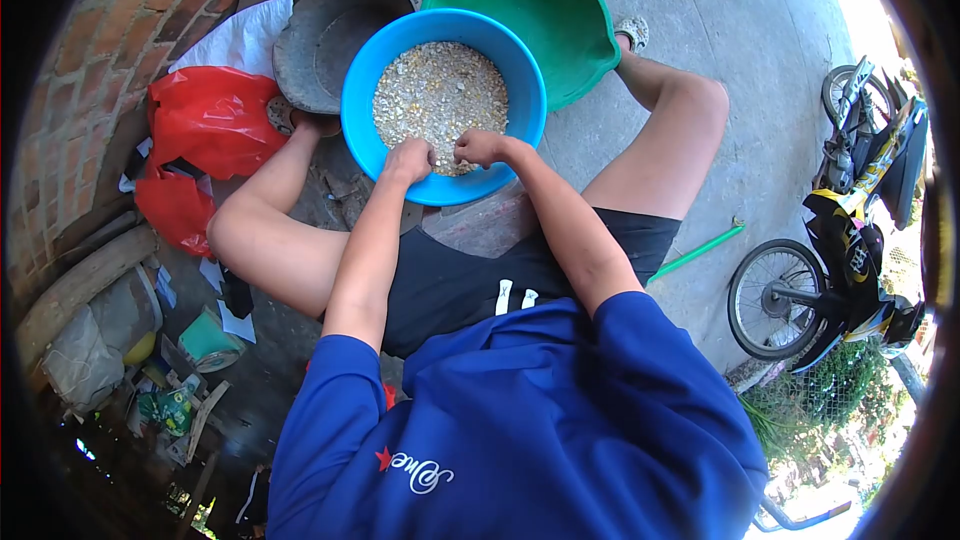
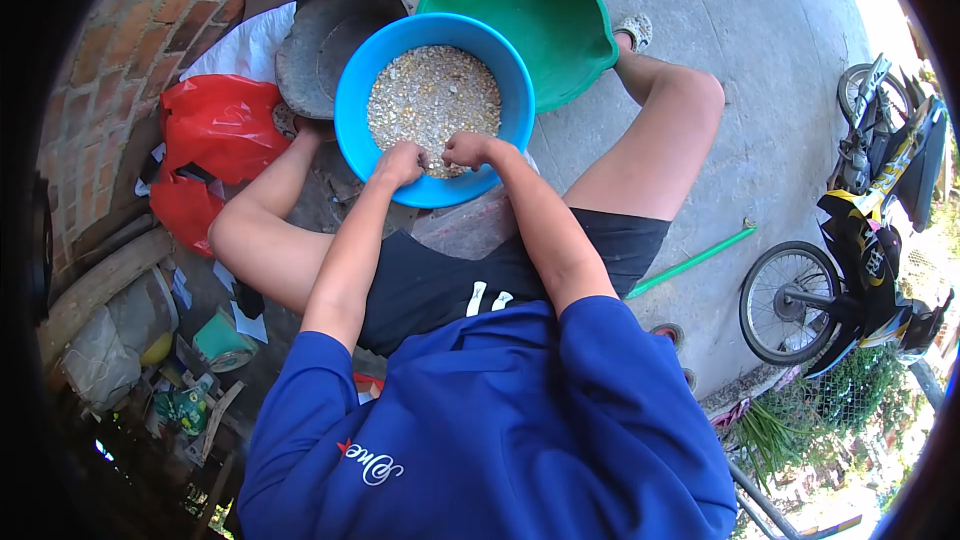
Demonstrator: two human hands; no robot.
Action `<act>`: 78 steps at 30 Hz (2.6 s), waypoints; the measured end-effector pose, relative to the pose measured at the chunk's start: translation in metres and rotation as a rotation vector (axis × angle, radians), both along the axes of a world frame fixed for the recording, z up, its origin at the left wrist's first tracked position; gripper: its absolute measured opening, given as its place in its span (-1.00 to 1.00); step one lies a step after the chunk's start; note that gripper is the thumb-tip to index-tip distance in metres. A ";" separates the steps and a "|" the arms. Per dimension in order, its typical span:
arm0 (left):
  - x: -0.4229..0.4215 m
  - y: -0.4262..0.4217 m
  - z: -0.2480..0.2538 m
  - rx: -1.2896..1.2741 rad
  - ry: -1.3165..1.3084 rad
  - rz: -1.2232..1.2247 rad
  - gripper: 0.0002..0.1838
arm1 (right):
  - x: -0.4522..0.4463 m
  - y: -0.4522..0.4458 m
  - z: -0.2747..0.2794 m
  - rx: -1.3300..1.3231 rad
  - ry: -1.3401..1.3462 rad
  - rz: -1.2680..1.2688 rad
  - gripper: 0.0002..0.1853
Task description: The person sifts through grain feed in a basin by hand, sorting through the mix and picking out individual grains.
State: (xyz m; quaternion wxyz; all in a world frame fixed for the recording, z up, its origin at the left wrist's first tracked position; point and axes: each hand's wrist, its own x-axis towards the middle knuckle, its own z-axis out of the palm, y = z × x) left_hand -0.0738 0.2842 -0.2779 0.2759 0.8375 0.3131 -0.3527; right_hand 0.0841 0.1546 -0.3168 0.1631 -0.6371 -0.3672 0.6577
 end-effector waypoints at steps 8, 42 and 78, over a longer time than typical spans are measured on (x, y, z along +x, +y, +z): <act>0.003 -0.004 -0.003 -0.014 0.031 -0.103 -0.79 | 0.008 0.001 0.008 -0.010 0.138 -0.085 -0.72; 0.007 -0.033 -0.036 0.014 0.080 -0.292 -0.67 | 0.021 -0.002 0.035 -0.076 0.531 -0.625 -0.82; 0.030 -0.047 -0.013 -0.036 -0.208 -0.185 -0.83 | 0.067 0.017 0.111 0.404 1.240 -0.691 -0.98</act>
